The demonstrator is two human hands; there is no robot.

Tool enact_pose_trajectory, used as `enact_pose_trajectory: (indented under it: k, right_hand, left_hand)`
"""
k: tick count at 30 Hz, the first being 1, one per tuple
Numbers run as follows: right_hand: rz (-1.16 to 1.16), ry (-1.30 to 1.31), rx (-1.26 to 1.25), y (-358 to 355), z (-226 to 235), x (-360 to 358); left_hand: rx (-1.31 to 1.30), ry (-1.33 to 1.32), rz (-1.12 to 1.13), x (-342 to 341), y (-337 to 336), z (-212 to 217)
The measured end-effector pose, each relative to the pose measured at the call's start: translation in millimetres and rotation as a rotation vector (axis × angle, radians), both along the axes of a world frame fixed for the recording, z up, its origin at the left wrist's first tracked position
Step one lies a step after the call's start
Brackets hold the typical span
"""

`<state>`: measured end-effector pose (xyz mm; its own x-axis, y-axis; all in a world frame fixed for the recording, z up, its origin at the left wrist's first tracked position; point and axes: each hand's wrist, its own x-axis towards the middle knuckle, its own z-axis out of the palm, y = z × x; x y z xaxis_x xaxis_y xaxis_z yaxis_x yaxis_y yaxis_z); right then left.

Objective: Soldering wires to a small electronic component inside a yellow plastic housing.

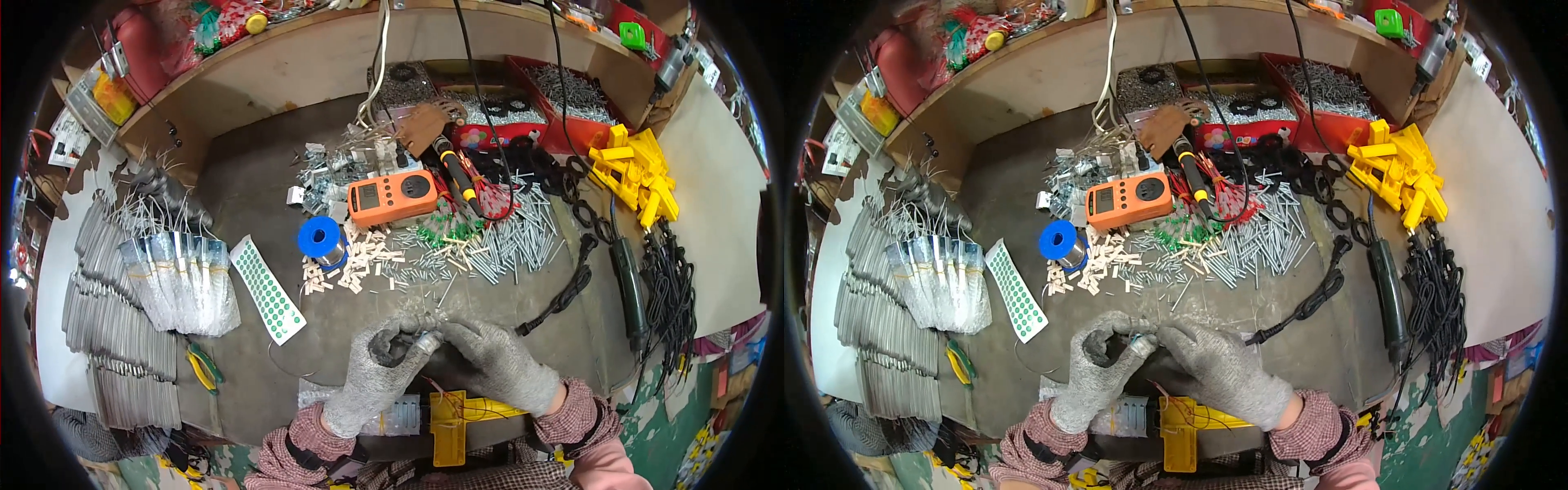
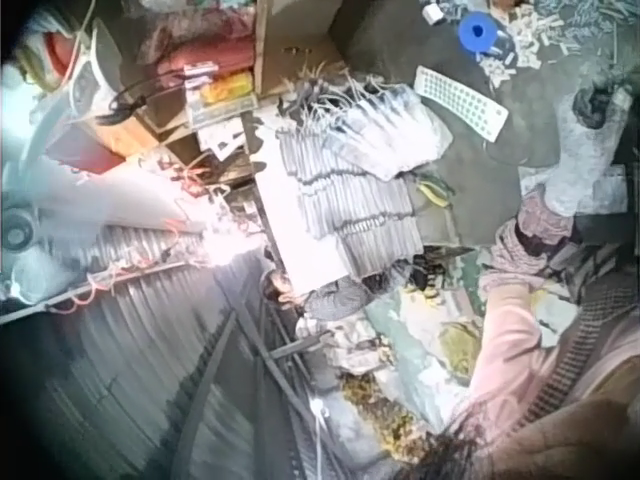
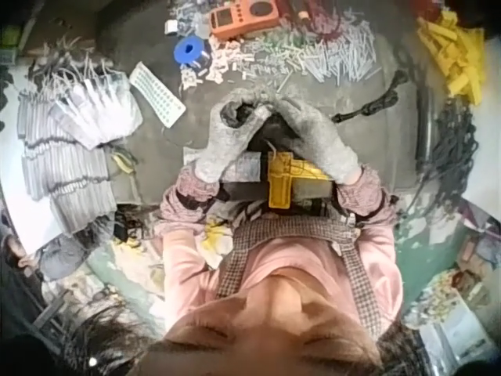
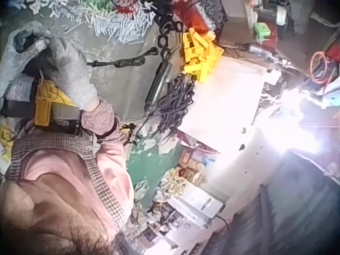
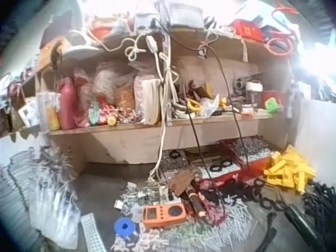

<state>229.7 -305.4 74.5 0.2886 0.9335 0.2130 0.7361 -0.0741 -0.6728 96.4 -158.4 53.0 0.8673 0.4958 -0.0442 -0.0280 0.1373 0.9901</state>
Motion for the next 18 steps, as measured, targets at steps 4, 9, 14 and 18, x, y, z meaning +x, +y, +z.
enact_pose_trajectory:
  k: [4, 9, 14, 18]
  right_hand:
    - [-0.015, -0.056, -0.035, -5.8, -14.7, 4.8]
    - [0.105, 0.074, -0.001, -14.7, -8.7, 13.0]
    - [0.030, -0.261, 0.096, -42.1, 1.2, 48.4]
    - [0.169, 0.054, -0.027, -33.4, 1.7, 26.2]
  left_hand:
    - [0.100, 0.057, -0.002, -2.0, -1.0, 12.5]
    - [0.316, -0.040, -0.050, -22.7, -2.4, 40.1]
    - [0.267, 0.239, 0.211, -116.1, 41.5, 66.7]
    - [0.612, 0.857, -0.952, -109.2, 37.1, 79.6]
